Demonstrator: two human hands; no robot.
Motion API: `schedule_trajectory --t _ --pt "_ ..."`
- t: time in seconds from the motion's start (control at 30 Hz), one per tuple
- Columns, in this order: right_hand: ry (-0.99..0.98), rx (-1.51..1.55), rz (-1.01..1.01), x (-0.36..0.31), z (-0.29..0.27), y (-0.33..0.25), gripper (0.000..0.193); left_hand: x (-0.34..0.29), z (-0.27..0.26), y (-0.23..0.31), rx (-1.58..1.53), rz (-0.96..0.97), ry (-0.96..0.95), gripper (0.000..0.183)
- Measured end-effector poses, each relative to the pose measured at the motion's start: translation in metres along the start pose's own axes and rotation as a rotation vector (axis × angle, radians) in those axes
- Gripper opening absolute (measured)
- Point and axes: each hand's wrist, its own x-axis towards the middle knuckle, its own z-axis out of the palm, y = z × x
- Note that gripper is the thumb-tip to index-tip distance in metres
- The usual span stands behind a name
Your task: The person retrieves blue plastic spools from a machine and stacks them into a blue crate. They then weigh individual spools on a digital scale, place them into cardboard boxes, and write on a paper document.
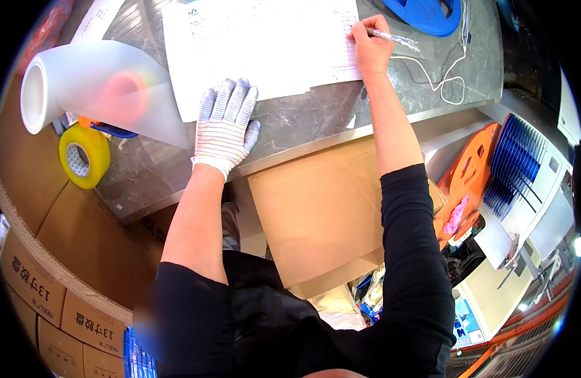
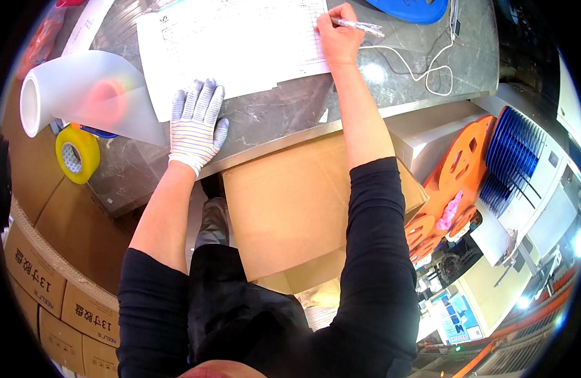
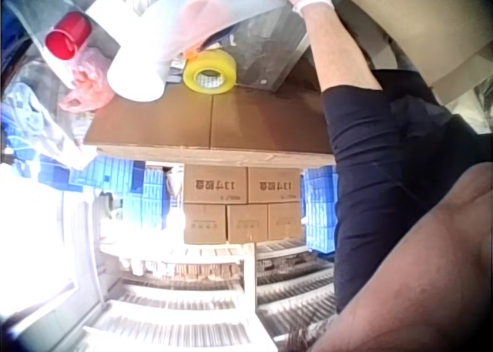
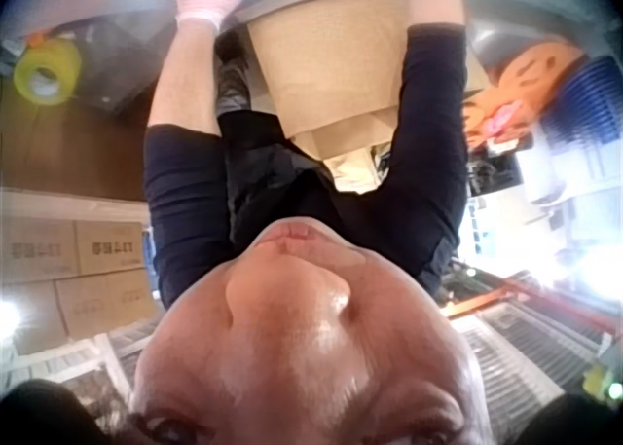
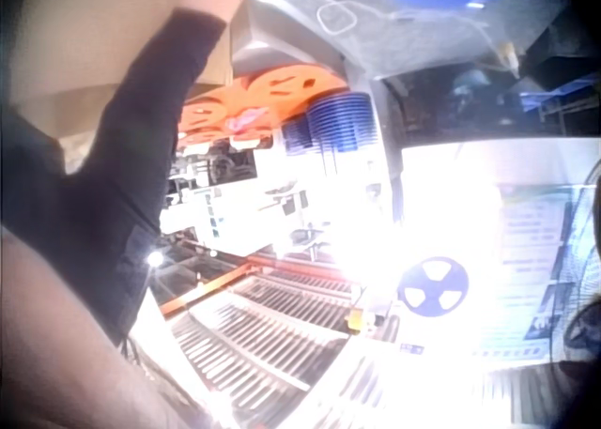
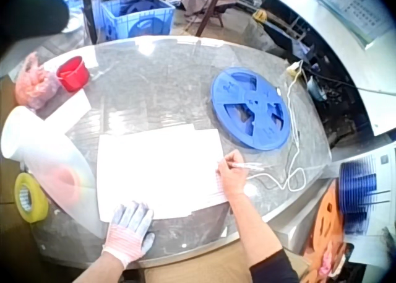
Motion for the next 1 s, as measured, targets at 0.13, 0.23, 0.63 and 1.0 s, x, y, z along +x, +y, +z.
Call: schedule_trajectory --t 0.13,0.23,0.63,1.0 --pt "0.018 0.071 0.035 0.004 0.000 0.009 0.011 0.000 -0.002 -0.001 -0.009 0.005 0.003 0.064" --pt "0.083 0.180 0.039 -0.001 0.006 0.003 0.011 -0.001 -0.001 -0.002 -0.018 0.013 0.011 0.063" --pt "-0.465 -0.031 -0.303 -0.068 0.134 -0.063 0.013 -0.002 0.003 -0.005 -0.075 -0.009 0.005 0.066" --pt "-0.348 -0.115 -0.446 -0.071 0.132 -0.062 0.011 -0.004 0.003 -0.007 -0.093 0.000 0.034 0.065"
